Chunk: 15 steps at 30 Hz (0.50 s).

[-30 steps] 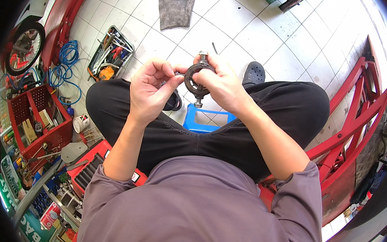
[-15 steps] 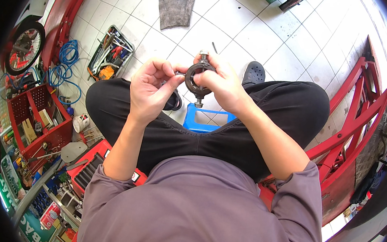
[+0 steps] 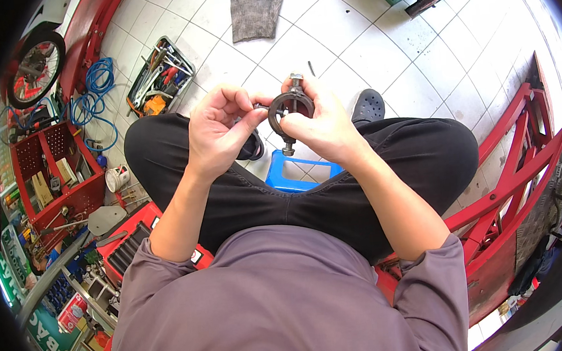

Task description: The person assembles clutch components, inserting small springs and pins into a metal clutch hub and checking their fit by hand.

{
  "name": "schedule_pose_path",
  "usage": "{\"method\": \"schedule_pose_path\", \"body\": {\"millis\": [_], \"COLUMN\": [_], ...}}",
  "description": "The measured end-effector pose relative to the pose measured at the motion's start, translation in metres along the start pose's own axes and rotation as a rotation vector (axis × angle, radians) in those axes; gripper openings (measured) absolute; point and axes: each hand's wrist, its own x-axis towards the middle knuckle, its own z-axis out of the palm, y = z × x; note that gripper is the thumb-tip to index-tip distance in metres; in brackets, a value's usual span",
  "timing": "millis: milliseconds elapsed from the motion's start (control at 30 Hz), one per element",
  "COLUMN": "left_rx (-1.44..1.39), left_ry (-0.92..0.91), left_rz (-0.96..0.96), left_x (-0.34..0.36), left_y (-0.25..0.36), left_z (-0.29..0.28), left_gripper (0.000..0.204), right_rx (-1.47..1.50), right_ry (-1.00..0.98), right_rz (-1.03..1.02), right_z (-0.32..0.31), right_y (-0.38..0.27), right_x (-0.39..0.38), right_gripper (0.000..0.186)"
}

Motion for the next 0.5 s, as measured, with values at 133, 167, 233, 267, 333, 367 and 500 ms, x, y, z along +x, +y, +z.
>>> {"method": "schedule_pose_path", "body": {"millis": [133,167,233,267,333,367,500], "left_rx": [-0.001,-0.002,-0.003,-0.003,-0.004,-0.006,0.001], "left_ry": [-0.005,-0.004,0.000,-0.001,-0.003,-0.004,-0.001], "left_rz": [-0.003,-0.003,-0.004,-0.006,-0.007,-0.010,-0.019], "left_x": [0.0008,0.0007,0.0005,0.0006,0.0011,0.0012,0.0012], "left_y": [0.0019,0.0017,0.0013,0.0012,0.0013,0.0015,0.0022], "left_z": [0.0002,0.0001,0.0000,-0.0001,0.0000,0.0000,-0.0002], "left_gripper": [0.013,0.013,0.013,0.013,0.013,0.013,0.013], "right_rx": [0.206,0.203,0.144,0.088,0.093,0.155,0.243], "right_ry": [-0.028,-0.009,0.006,0.001,-0.011,-0.018,0.024], "right_rz": [0.088,0.103,0.087,0.058,0.033,0.039,0.133], "right_z": [-0.0062,-0.0049,-0.0029,-0.0020,-0.0025,-0.0044,-0.0045], "right_y": [0.0043,0.0024,0.0016,0.0022,0.0053,0.0087,0.0057], "right_x": [0.0030,0.0032,0.0024,0.0013,0.0014,0.0026,0.0042], "right_gripper": [0.024,0.024,0.024,0.023,0.022,0.022,0.022]}}
